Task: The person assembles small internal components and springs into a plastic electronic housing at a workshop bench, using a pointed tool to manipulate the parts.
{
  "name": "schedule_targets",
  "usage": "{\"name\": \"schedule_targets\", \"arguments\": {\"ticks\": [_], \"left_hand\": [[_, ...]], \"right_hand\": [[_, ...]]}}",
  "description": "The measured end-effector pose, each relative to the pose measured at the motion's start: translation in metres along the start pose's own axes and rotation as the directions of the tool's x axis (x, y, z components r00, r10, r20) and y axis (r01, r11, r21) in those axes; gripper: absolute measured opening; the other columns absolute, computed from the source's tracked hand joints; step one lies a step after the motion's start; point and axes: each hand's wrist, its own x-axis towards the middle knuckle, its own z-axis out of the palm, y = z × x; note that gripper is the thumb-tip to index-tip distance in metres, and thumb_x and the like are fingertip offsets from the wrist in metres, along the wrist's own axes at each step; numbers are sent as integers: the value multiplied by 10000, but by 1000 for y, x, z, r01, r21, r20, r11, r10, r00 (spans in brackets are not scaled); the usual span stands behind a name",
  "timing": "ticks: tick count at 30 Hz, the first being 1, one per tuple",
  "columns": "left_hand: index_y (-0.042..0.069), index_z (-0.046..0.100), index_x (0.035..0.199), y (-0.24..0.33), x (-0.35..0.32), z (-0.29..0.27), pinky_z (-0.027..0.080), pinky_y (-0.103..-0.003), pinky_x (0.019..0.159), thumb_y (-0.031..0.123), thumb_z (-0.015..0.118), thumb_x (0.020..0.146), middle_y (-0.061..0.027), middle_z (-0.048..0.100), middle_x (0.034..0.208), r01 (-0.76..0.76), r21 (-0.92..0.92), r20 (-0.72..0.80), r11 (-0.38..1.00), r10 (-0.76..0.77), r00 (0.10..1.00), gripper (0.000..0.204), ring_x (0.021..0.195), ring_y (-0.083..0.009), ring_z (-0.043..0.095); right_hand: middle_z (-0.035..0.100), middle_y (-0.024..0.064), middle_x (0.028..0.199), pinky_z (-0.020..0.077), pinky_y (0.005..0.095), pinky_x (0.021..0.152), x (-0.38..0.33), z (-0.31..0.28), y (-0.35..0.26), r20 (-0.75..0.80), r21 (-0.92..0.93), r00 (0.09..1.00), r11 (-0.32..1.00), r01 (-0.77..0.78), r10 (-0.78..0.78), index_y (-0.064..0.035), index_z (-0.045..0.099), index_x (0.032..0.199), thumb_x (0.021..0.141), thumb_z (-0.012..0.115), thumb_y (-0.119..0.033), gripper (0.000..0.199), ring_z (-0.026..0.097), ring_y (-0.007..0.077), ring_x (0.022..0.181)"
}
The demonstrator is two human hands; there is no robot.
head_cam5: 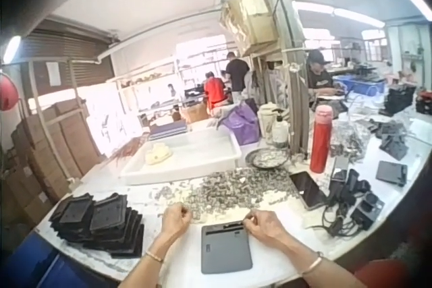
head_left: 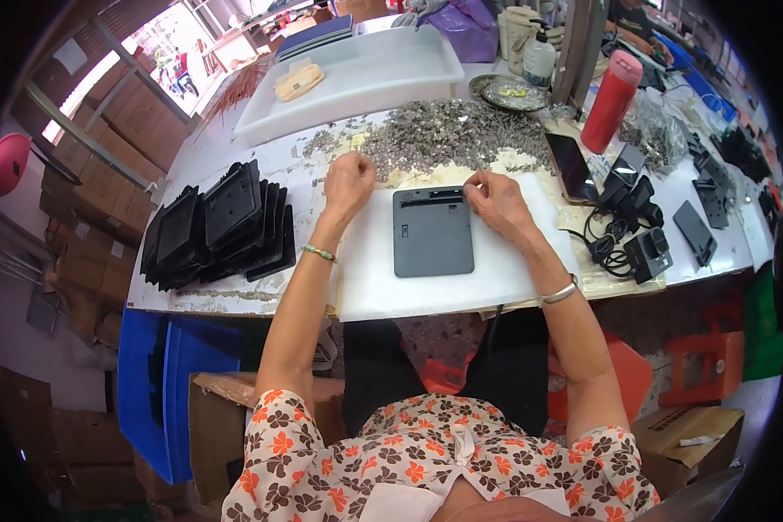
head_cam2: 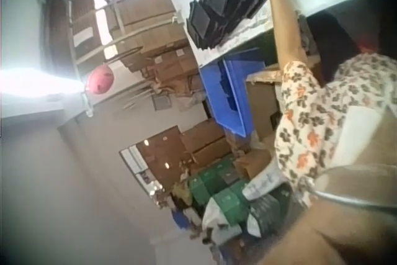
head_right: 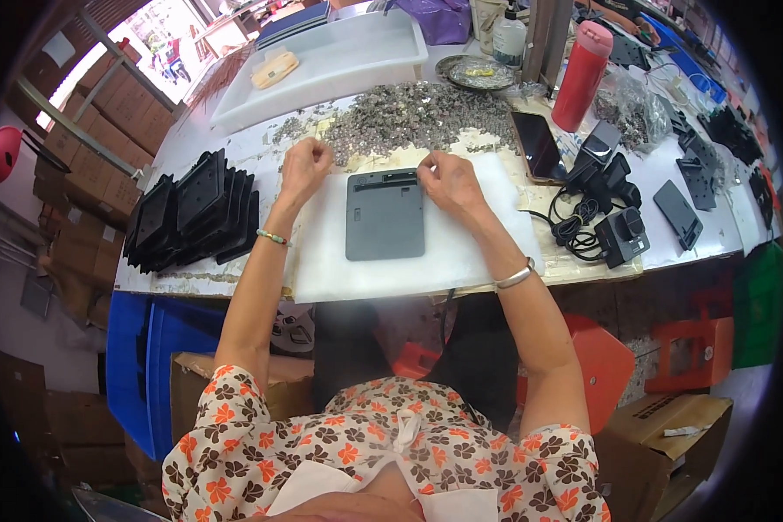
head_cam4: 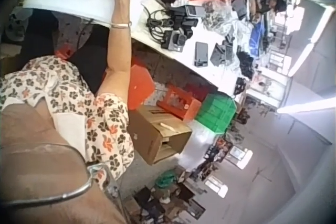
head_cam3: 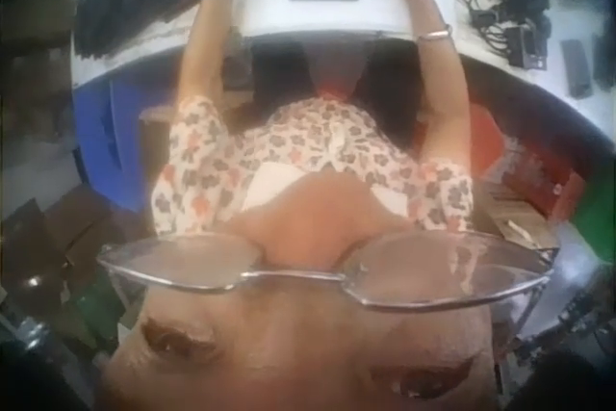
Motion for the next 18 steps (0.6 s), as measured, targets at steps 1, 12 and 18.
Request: {"name": "schedule_targets", "arguments": {"ticks": [1,12,18], "left_hand": [[18,711,824,16,-5,0,523,-355,668,166,669,796,-142,689,756,-72,-136,-56,988,65,996,157,703,-249,661],[27,645,928,61,-44,-2,409,-177,508,164,697,920,-10,619,788,401,-858,463,322,147,874,147,570,-57,501],[25,646,919,69,-50,0,423,-169,512,203,697,924,-21,622,794,439,-854,504,278,239,830,185,584,-49,519]], "right_hand": [[679,160,704,521,359,641,2,0,4,10,-2,1000,1000,-10,10,19,675,900,875,613,-194,223,668,264,650],[667,34,835,489,212,560,-9,2,-29,-19,296,985,940,170,-173,32,636,983,921,639,-66,116,568,58,617],[668,42,811,470,233,531,-14,8,-39,87,360,988,928,91,-131,12,640,999,891,682,-73,144,561,66,592]]}}
